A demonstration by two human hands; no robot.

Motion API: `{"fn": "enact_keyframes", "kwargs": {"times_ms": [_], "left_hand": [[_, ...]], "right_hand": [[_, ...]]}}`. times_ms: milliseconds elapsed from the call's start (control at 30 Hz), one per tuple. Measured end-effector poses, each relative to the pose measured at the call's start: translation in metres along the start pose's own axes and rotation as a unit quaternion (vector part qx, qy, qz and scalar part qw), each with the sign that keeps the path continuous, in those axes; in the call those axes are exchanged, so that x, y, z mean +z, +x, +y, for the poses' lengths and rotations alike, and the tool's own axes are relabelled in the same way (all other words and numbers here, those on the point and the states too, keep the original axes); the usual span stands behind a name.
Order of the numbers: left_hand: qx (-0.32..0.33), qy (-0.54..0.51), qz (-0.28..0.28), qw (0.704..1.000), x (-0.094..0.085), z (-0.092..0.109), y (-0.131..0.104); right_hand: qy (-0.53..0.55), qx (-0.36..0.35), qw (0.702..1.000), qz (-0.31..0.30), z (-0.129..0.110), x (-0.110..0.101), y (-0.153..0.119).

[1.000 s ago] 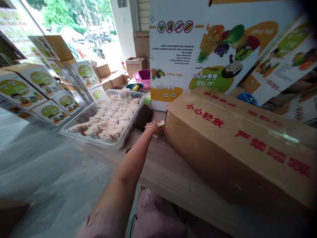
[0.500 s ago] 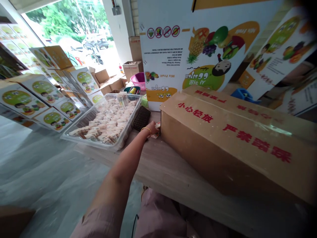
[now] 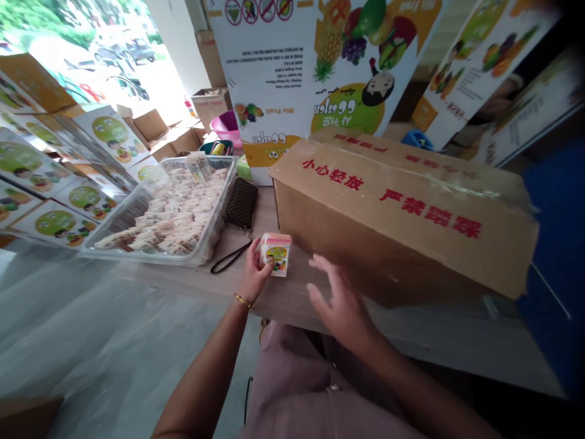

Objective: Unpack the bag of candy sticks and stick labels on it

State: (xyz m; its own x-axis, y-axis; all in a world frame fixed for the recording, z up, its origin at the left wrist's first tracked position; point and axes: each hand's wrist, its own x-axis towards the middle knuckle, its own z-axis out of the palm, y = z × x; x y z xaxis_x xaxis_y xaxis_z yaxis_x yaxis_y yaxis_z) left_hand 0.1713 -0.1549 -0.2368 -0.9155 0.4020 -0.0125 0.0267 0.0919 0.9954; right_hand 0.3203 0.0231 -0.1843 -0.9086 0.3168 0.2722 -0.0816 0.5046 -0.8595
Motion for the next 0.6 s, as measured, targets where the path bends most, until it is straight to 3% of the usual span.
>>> {"fn": "enact_keyframes", "kwargs": {"times_ms": [133, 233, 433, 600], "left_hand": [[0.056, -0.020, -0.016, 0.998, 0.012, -0.008, -0.013], [0.071, 0.020, -0.049, 0.996, 0.011, -0.016, -0.018], [0.061, 0.085, 0.003, 0.994, 0.017, -0.029, -0.023], [0.061, 0.038, 0.028, 0.997, 0.023, -0.031, -0.014]], "right_hand": [[0.103, 0.128, 0.984, -0.075, 0.028, 0.040, 0.038], [0.166, 0.144, 0.968, -0.124, 0.048, 0.067, 0.054], [0.176, 0.065, 0.981, -0.039, 0.047, 0.102, 0.034], [0.199, 0.103, 0.974, 0.023, 0.049, 0.122, 0.040]]}}
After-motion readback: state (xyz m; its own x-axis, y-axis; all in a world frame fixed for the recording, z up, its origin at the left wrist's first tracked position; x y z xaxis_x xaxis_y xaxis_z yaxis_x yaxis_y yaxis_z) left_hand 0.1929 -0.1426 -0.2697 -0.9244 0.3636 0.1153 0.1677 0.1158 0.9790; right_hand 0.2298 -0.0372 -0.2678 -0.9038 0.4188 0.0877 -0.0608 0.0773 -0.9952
